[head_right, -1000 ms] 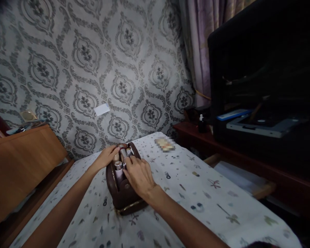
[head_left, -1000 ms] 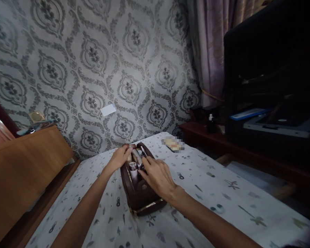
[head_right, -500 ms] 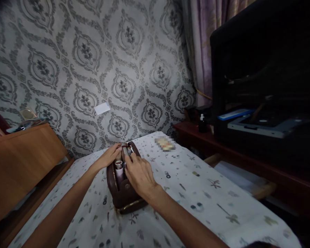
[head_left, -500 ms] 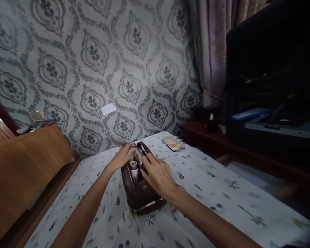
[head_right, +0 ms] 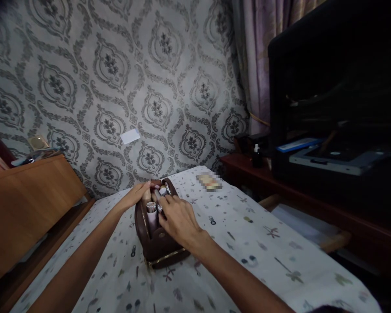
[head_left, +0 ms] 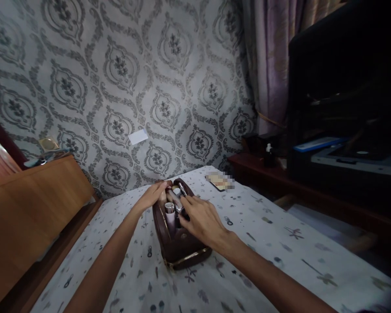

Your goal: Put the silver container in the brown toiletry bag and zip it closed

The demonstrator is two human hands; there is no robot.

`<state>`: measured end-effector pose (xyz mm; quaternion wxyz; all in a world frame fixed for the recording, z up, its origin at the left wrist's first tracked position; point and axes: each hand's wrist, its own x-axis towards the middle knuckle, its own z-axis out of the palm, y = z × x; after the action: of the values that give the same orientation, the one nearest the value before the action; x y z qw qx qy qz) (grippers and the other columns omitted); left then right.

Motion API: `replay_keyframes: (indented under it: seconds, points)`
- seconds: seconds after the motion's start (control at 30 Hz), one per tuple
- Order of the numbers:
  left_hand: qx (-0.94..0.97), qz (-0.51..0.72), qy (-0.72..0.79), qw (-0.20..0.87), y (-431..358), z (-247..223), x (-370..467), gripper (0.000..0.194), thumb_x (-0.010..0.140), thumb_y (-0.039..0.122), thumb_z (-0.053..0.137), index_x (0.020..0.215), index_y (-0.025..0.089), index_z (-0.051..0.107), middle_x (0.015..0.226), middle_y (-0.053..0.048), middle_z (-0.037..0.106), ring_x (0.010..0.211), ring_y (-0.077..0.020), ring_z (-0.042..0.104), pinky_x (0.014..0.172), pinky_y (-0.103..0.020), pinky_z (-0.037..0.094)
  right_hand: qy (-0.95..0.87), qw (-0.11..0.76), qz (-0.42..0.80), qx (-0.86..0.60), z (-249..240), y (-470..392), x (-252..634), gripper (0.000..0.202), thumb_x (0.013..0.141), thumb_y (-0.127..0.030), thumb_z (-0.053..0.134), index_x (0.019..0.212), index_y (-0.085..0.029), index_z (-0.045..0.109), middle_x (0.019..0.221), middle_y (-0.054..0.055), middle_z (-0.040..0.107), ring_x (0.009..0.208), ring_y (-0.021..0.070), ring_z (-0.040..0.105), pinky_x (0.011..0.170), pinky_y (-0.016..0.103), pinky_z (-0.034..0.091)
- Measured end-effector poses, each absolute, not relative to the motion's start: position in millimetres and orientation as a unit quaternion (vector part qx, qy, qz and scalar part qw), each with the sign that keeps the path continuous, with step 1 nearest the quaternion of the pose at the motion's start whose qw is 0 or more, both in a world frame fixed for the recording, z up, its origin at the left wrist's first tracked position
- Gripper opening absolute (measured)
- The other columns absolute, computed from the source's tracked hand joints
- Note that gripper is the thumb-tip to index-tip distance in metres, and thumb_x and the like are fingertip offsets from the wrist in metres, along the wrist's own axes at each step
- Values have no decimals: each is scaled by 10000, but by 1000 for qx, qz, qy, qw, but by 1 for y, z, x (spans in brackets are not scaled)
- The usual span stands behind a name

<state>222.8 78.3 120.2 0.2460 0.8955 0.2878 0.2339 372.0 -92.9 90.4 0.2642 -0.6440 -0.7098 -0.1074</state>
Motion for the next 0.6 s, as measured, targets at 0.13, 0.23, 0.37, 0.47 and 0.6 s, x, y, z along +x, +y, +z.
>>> replay_keyframes:
  seconds: [0.13,0.23,0.37,0.47,0.6]
  points:
    - [897,234,292,236,78,120,223,597,981,554,301,1050,132,719,1059,-90,740,1007,-230,645,1004,-376,460,-718,247,-107,-641,94,-95,372,166,891,-251,625,1047,-197,613,993,76,713,999,259,653,772,321,467]
    - [900,233,289,229,79,120,224,585,980,550,305,1031,136,715,1017,-80,737,983,-222,641,979,-372,471,-723,236,-110,-640,96,-95,372,170,899,-263,635,1053,-196,612,999,78,714,1005,264,652,754,326,473]
    - [903,224,287,228,81,119,225,579,976,567,311,1030,148,706,971,-62,736,955,-213,633,941,-353,487,-721,222,-109,-648,95,-93,370,163,903,-259,643,1046,-188,613,996,92,714,1009,261,650,748,326,477]
    - [905,212,290,228,81,120,225,566,971,574,328,1023,152,701,922,-49,734,931,-210,632,911,-331,494,-714,227,-117,-652,92,-94,369,155,910,-264,636,1042,-185,620,995,98,711,993,250,649,753,318,475]
    - [908,211,291,215,80,121,225,556,971,564,328,1009,148,694,920,-50,729,921,-216,628,899,-330,494,-718,250,-120,-638,97,-91,378,178,970,-303,540,983,-180,669,969,95,706,983,245,631,773,320,462]
